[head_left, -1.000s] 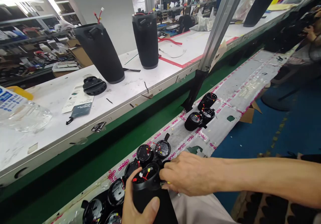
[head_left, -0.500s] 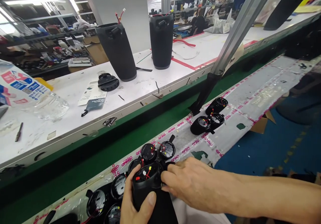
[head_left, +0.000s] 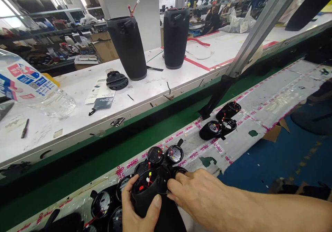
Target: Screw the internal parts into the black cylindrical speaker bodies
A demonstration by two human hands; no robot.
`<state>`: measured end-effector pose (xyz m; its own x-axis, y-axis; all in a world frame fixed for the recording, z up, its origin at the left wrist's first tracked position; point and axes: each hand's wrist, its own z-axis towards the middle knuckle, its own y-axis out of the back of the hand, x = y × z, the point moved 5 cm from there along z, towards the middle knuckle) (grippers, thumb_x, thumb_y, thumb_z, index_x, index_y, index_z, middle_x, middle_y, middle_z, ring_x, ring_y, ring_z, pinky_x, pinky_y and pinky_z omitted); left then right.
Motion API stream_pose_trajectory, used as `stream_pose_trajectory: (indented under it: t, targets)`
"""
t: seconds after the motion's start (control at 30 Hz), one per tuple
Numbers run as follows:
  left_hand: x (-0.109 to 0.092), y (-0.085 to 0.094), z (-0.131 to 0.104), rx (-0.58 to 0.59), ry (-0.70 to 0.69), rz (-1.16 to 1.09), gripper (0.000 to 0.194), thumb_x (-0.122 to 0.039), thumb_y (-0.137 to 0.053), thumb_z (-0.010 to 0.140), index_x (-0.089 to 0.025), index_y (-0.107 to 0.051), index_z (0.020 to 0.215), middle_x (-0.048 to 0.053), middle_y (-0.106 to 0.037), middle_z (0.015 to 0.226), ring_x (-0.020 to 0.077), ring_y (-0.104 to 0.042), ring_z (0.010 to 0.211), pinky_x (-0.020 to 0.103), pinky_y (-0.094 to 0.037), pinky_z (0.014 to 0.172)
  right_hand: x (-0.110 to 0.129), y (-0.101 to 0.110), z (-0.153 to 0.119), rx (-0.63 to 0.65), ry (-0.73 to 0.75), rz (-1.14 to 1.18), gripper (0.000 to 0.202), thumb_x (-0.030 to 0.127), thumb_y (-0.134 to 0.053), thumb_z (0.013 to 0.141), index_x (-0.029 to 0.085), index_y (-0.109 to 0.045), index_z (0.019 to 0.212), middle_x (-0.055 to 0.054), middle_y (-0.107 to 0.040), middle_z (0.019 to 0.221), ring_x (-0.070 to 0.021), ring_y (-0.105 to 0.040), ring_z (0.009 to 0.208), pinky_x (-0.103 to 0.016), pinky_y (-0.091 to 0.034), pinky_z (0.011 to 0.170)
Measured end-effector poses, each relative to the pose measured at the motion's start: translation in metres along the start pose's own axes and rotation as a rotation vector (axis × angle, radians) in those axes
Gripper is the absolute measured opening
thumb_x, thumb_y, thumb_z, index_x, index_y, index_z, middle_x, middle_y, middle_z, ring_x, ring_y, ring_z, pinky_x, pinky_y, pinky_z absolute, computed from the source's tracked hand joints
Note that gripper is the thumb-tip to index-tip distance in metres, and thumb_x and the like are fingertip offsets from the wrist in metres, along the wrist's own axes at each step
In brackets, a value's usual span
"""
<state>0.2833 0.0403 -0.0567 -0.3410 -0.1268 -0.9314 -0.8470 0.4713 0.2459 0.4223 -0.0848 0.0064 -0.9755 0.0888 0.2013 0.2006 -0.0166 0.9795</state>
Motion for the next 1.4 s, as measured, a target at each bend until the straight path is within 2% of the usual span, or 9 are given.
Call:
stream_pose_trajectory:
  t: [0.17, 0.47, 0.6, 0.8, 0.93, 1.0, 1.07, 1.17, 1.4]
  targets:
    - [-0.003, 0.001, -0.002, -0.058, -0.041, 0.041, 0.075, -0.062, -0.083, 0.074, -0.024, -0.057, 0.133, 0.012, -0.071, 0.127, 0.0372, -0.070, 0.118, 0.052, -0.053, 0.112, 0.003, -0.005, 0.001, -0.007, -0.016, -0.039, 0.020, 0.019, -0.063, 0.107, 0.026, -0.045, 0.101, 0.002, -0.063, 0.082, -0.0223, -0.058, 0.059, -0.041, -0.013, 0.053]
    - [-0.012, -0.003, -0.014, -0.204, -0.003, 0.183, 0.076, -0.056, -0.075, 0.066, -0.022, -0.056, 0.131, 0.013, -0.067, 0.121, 0.0396, -0.068, 0.111, 0.061, -0.051, 0.104, 0.014, -0.009, 0.007, 0.139, 0.062, -0.136, 0.026, 0.006, -0.071, 0.083, 0.020, -0.057, 0.100, -0.003, -0.065, 0.085, -0.0216, -0.063, 0.067, -0.041, -0.019, 0.045]
    - [-0.012, -0.004, -0.016, -0.210, 0.015, 0.225, 0.074, -0.054, -0.076, 0.064, -0.023, -0.058, 0.129, 0.013, -0.066, 0.119, 0.0422, -0.066, 0.111, 0.063, -0.048, 0.103, 0.017, -0.005, 0.009, 0.128, 0.057, -0.177, 0.024, 0.006, -0.072, 0.079, 0.021, -0.058, 0.090, -0.004, -0.066, 0.085, -0.0211, -0.062, 0.067, -0.042, -0.024, 0.045]
    - [0.006, -0.003, -0.011, -0.165, 0.021, 0.145, 0.074, -0.055, -0.077, 0.066, -0.020, -0.059, 0.129, 0.014, -0.070, 0.116, 0.0404, -0.069, 0.107, 0.059, -0.051, 0.100, 0.021, -0.024, 0.009, 0.118, 0.049, -0.139, 0.019, 0.013, -0.073, 0.087, 0.021, -0.058, 0.095, -0.004, -0.067, 0.085, -0.0219, -0.063, 0.066, -0.041, -0.024, 0.045]
    - [0.032, 0.003, -0.003, -0.131, 0.156, -0.114, 0.072, -0.064, -0.080, 0.072, -0.022, -0.064, 0.129, 0.012, -0.075, 0.119, 0.0387, -0.072, 0.111, 0.054, -0.054, 0.103, 0.011, -0.015, 0.005, -0.142, -0.077, 0.013, 0.016, 0.021, -0.066, 0.103, 0.026, -0.051, 0.102, 0.003, -0.068, 0.084, -0.0207, -0.067, 0.064, -0.039, -0.030, 0.052]
    - [0.043, 0.004, 0.000, -0.102, 0.235, -0.276, 0.076, -0.067, -0.081, 0.073, -0.024, -0.065, 0.133, 0.010, -0.078, 0.119, 0.0379, -0.073, 0.112, 0.049, -0.058, 0.099, 0.004, -0.010, 0.003, -0.198, -0.139, 0.045, 0.016, 0.023, -0.063, 0.107, 0.027, -0.049, 0.102, 0.005, -0.067, 0.081, -0.0204, -0.067, 0.061, -0.038, -0.030, 0.054]
    - [0.047, 0.004, 0.001, -0.086, 0.227, -0.357, 0.081, -0.066, -0.086, 0.069, -0.025, -0.066, 0.136, 0.010, -0.078, 0.122, 0.0379, -0.074, 0.116, 0.046, -0.060, 0.099, 0.002, -0.011, 0.004, -0.151, -0.155, 0.046, 0.019, 0.022, -0.063, 0.107, 0.028, -0.047, 0.099, 0.006, -0.067, 0.077, -0.0209, -0.065, 0.056, -0.038, -0.025, 0.054]
    - [0.045, 0.007, 0.001, -0.110, 0.152, -0.319, 0.081, -0.065, -0.090, 0.066, -0.026, -0.068, 0.134, 0.009, -0.078, 0.125, 0.0382, -0.072, 0.122, 0.045, -0.060, 0.103, 0.007, -0.014, 0.010, -0.078, -0.131, 0.026, 0.022, 0.024, -0.065, 0.106, 0.029, -0.045, 0.098, 0.005, -0.067, 0.078, -0.0234, -0.065, 0.055, -0.039, -0.019, 0.055]
    - [0.034, 0.013, -0.003, -0.173, 0.070, -0.138, 0.078, -0.065, -0.083, 0.069, -0.025, -0.065, 0.134, 0.012, -0.074, 0.129, 0.0410, -0.070, 0.120, 0.057, -0.051, 0.111, 0.028, -0.018, 0.026, -0.008, -0.082, -0.003, 0.023, 0.026, -0.064, 0.106, 0.028, -0.042, 0.098, 0.004, -0.067, 0.076, -0.0238, -0.064, 0.051, -0.038, -0.015, 0.053]
